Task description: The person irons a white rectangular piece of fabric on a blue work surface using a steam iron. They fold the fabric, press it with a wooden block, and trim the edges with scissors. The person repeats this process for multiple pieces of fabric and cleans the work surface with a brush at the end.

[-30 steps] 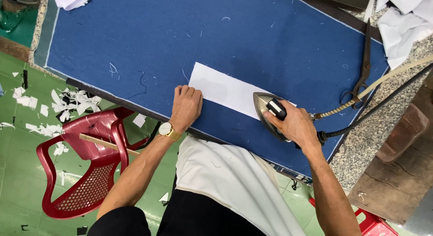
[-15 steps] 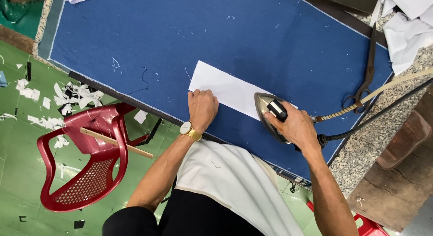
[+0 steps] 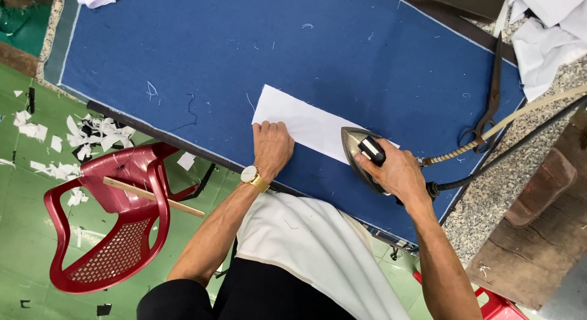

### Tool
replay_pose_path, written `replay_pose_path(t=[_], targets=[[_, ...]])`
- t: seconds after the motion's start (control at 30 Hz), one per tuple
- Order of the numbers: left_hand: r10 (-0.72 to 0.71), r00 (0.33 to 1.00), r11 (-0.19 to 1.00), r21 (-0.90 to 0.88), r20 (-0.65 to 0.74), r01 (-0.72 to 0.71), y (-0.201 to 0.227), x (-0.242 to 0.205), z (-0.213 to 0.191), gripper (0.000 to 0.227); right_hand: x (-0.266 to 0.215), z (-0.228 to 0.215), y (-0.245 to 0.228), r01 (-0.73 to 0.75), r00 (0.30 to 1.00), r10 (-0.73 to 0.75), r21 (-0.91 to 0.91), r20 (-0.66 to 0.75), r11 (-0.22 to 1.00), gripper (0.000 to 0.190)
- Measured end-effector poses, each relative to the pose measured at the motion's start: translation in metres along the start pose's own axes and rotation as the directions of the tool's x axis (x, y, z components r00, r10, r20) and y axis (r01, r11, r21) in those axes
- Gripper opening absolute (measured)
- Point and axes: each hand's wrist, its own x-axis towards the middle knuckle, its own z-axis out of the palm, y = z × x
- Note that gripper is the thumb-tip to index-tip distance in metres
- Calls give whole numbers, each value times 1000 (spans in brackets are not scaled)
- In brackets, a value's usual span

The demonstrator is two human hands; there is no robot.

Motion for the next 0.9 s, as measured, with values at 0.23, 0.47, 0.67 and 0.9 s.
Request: replay_pose_path(t=[0.23, 0.47, 0.67, 0.9], targets=[[-16, 989, 983, 180, -150, 43, -73, 3, 2, 10, -6, -4, -9, -27, 999, 27, -17, 22, 999, 51], [-152, 950, 909, 338, -273, 243, -150, -23, -20, 13, -5, -4, -9, -31, 999, 31, -6, 15, 1000, 52], [-31, 979, 996, 77, -201, 47, -94, -25, -19, 22, -9, -6, -14, -33, 999, 33, 10, 14, 999, 55], [154, 973, 974, -140, -174, -179, -19, -13, -19, 9, -5, -3, -8, -3, 1000, 3, 3, 5, 1000, 55]])
